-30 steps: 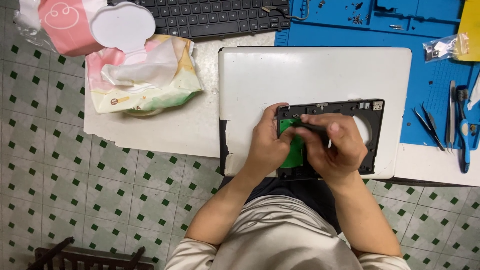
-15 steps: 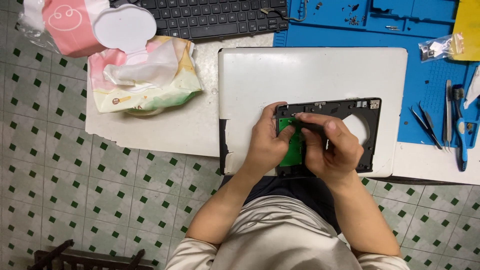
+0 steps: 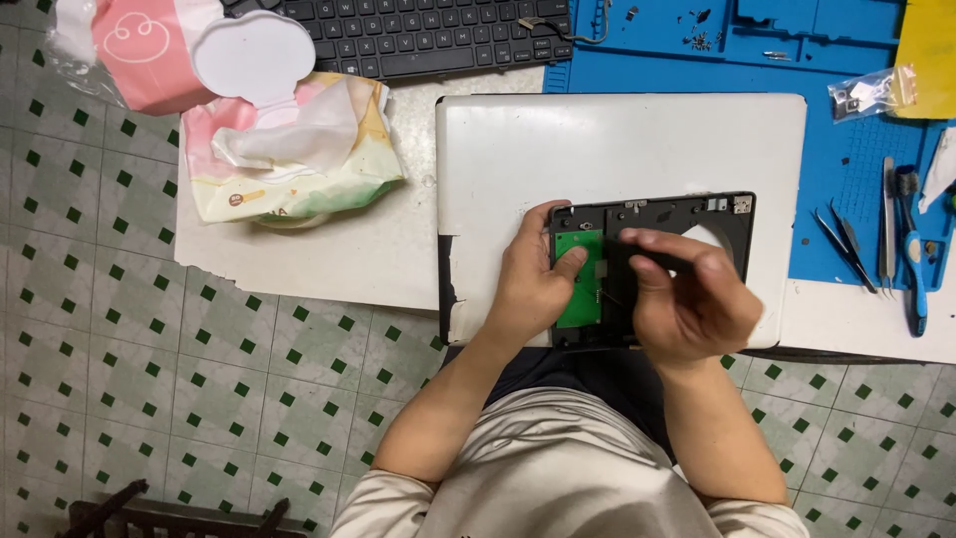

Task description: Inspecting and repairing a laptop component by manipulating small wires and connectors with a precision tool.

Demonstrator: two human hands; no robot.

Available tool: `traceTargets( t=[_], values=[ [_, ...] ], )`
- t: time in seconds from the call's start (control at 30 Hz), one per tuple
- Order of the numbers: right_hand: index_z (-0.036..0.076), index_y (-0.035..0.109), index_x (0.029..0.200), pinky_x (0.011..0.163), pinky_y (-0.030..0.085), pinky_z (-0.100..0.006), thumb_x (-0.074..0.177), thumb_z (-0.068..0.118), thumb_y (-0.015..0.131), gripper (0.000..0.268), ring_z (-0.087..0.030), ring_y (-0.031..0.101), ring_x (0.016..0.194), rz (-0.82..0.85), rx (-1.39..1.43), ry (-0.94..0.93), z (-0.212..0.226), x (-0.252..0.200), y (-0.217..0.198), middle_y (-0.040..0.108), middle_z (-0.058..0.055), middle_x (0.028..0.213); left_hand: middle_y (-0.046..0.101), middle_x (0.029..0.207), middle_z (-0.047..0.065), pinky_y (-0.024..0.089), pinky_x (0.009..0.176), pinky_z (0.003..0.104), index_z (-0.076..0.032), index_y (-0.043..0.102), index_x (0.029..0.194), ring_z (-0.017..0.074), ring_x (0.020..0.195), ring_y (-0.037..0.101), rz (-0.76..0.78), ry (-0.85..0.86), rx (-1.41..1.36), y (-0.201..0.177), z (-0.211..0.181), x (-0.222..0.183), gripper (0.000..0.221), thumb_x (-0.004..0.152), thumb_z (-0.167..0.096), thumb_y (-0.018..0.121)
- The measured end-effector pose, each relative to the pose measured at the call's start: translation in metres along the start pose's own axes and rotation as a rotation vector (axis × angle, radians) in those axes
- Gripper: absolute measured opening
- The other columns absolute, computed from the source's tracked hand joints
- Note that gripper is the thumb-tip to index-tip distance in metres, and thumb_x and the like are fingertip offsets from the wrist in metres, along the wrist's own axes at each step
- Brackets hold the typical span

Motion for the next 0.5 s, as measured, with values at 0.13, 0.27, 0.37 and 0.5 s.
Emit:
traceTargets(
  t=[0.13, 0.27, 0.37, 0.5],
  values=[
    [-0.011, 0.04, 0.134, 0.071, 0.062, -0.057, 0.09, -0.025, 0.071, 0.056, -0.055, 0.073, 0.079, -0.029, -0.026, -0.001, -0.008, -0.008, -0.01, 0.064, -0.043, 0.092, 0.072, 0.099, 0.019, 0.056, 0.08, 0.037, 0.003, 0.045, 0.142, 0.0207, 0.089, 0.066, -0.002, -0.01, 0.002, 0.001, 0.0, -0.001, 0.051, 0.094, 0.004, 0.063],
    [-0.014, 0.04, 0.132, 0.07, 0.061, -0.058, 0.09, -0.026, 0.07, 0.053, -0.055, 0.072, 0.078, -0.076, -0.043, 0.009, -0.014, -0.017, -0.016, 0.063, -0.044, 0.091, 0.07, 0.1, 0.018, 0.056, 0.082, 0.036, 0.003, 0.044, 0.143, 0.0198, 0.09, 0.066, 0.005, 0.0, 0.007, 0.002, 0.0, 0.0, 0.052, 0.094, 0.005, 0.063],
    [-0.016, 0.04, 0.131, 0.069, 0.061, -0.059, 0.088, -0.027, 0.071, 0.053, -0.054, 0.071, 0.076, -0.106, -0.051, 0.018, -0.017, -0.018, -0.017, 0.063, -0.045, 0.09, 0.07, 0.101, 0.018, 0.056, 0.083, 0.036, 0.003, 0.043, 0.144, 0.0197, 0.091, 0.065, 0.013, 0.011, 0.003, 0.002, -0.001, -0.001, 0.053, 0.095, 0.005, 0.063],
    [-0.015, 0.042, 0.131, 0.07, 0.061, -0.055, 0.089, -0.025, 0.074, 0.054, -0.049, 0.073, 0.076, -0.122, -0.055, 0.044, -0.021, -0.021, -0.018, 0.065, -0.043, 0.09, 0.068, 0.101, 0.016, 0.056, 0.083, 0.035, 0.003, 0.041, 0.145, 0.0188, 0.092, 0.064, 0.029, 0.004, -0.003, 0.005, 0.003, 0.001, 0.052, 0.097, 0.004, 0.061]
  ],
)
Point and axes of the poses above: each hand's wrist, its own x-axis towards the middle knuckle, its own y-axis out of the palm, z = x × y, the point moved 9 cm from there along x, towards the middle knuckle
